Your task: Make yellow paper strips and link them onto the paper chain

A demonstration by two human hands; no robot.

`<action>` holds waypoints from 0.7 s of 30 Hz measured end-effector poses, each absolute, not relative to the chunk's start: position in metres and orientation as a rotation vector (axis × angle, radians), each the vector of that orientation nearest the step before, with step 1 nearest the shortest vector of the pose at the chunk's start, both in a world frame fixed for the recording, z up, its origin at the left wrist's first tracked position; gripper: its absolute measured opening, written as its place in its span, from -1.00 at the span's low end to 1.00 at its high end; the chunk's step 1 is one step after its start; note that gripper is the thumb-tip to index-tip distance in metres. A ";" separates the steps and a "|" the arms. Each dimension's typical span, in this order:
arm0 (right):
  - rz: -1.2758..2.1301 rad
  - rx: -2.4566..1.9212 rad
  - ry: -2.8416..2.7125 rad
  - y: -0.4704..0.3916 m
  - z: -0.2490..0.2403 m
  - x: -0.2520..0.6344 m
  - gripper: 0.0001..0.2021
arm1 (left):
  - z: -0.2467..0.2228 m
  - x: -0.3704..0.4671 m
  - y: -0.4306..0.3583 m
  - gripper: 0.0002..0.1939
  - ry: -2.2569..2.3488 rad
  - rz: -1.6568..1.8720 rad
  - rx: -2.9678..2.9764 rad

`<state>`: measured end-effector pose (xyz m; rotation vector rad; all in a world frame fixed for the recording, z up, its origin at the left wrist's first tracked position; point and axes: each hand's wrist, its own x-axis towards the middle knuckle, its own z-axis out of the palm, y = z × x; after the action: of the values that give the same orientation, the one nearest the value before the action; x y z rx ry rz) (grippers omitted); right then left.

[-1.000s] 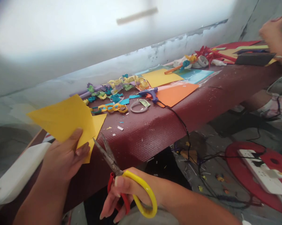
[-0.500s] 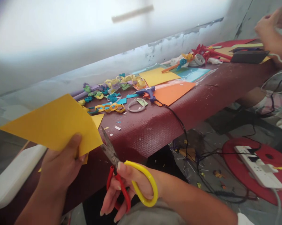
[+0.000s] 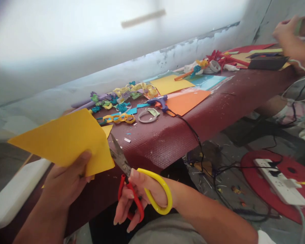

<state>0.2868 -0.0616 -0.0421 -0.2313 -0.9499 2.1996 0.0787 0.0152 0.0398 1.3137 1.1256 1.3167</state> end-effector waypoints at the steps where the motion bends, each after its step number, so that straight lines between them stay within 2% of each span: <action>1: 2.204 -0.225 -0.951 -0.060 -0.046 0.286 -0.22 | 0.039 0.078 0.015 -0.69 1.128 1.307 1.315; 15: 2.148 -0.159 -0.942 -0.045 -0.039 0.296 -0.18 | 0.041 0.070 0.016 -0.62 1.219 1.159 1.300; 19: 1.952 -0.333 -0.926 -0.037 0.001 0.334 -0.19 | 0.042 0.069 0.017 -0.62 1.226 1.142 1.292; 21: 1.673 -0.610 -1.067 -0.033 0.024 0.365 -0.21 | 0.043 0.069 0.018 -0.60 1.222 1.125 1.286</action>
<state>0.3647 -0.0331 0.0245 -0.6104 -1.0671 1.6733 0.0694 0.0176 0.0431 1.2856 1.2216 1.1251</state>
